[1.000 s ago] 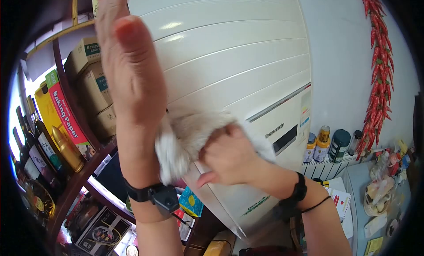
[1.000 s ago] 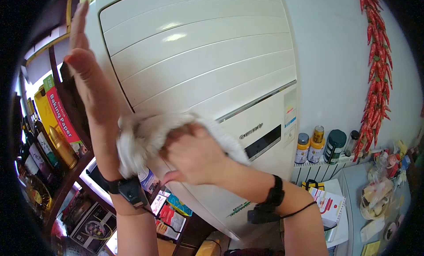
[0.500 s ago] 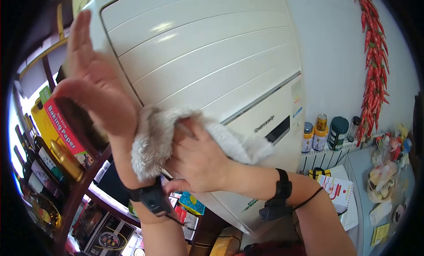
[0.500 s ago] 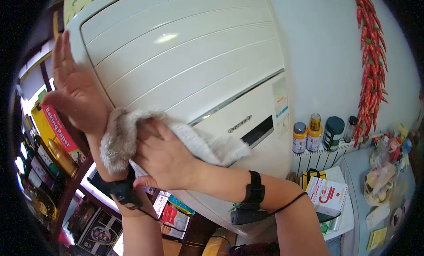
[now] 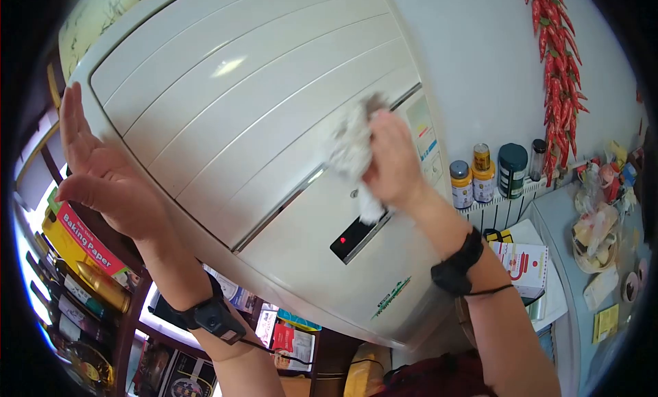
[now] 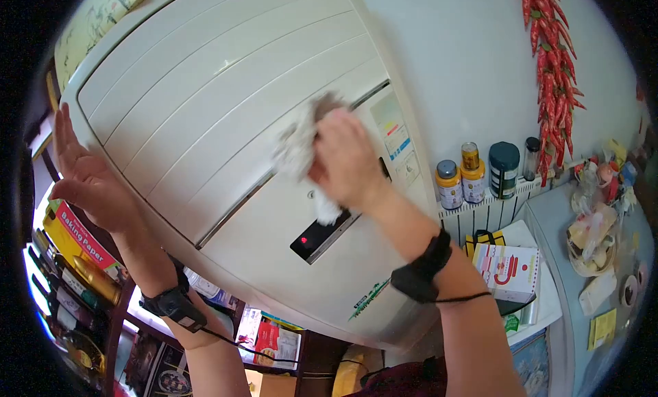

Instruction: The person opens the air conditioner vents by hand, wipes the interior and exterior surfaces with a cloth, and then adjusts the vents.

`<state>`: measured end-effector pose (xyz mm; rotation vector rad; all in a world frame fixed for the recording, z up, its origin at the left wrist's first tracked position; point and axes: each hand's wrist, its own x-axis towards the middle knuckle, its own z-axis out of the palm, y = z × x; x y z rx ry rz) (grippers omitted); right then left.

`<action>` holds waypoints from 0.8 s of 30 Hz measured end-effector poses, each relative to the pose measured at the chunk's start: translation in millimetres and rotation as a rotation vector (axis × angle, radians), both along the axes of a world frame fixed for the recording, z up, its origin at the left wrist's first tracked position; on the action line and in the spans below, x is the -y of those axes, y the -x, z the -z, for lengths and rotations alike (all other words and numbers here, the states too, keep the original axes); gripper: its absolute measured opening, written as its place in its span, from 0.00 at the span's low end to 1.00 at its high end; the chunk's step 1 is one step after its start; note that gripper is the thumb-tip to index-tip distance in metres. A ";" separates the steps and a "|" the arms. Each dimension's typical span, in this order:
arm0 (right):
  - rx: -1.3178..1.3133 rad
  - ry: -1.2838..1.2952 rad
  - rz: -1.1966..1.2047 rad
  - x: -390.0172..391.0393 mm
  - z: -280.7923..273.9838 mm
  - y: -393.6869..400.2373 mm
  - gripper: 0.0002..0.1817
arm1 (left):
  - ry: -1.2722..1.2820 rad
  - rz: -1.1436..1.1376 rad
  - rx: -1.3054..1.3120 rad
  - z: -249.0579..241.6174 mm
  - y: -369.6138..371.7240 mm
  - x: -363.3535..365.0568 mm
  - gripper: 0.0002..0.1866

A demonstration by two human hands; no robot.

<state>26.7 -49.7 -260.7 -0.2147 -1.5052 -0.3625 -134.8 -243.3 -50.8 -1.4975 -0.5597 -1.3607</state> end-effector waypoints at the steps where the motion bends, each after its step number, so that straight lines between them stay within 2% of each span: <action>1: -0.048 0.049 -0.077 -19.7 -0.6 -6.8 0.14 | 0.005 0.003 0.012 0.1 -0.4 -0.1 0.57; 5: -0.230 0.339 -0.302 -88.6 -5.5 -46.0 0.17 | 0.029 -0.017 0.107 4.3 -8.8 0.7 0.57; 8: -0.259 0.307 -0.258 -99.7 -5.2 -47.8 0.18 | 0.003 -0.018 0.065 3.3 -7.7 -2.4 0.56; 16: -0.115 0.284 -0.347 18.4 14.9 12.0 0.21 | 0.049 0.075 0.038 7.2 -2.0 -4.0 0.54; 18: 0.101 0.102 -0.346 48.4 3.6 15.9 0.24 | 0.051 0.089 0.004 6.9 1.5 -2.7 0.54; 19: 0.158 0.249 -0.604 60.2 -3.9 17.5 0.23 | 0.126 0.162 0.041 15.5 -9.2 -1.7 0.56; 21: 0.274 0.546 -1.120 80.5 -19.5 20.8 0.22 | 0.330 0.115 -0.002 30.1 -13.6 8.0 0.55; 22: 0.231 0.561 -1.249 86.5 -30.2 21.4 0.21 | 0.430 0.092 -0.023 37.9 -14.6 10.1 0.55; 23: 0.188 0.576 -1.378 89.1 -43.3 21.3 0.20 | 0.483 0.191 -0.101 51.2 -12.8 2.5 0.50; 24: 0.145 0.593 -1.507 90.0 -55.2 21.0 0.19 | 0.582 0.199 -0.131 60.0 -19.1 6.1 0.47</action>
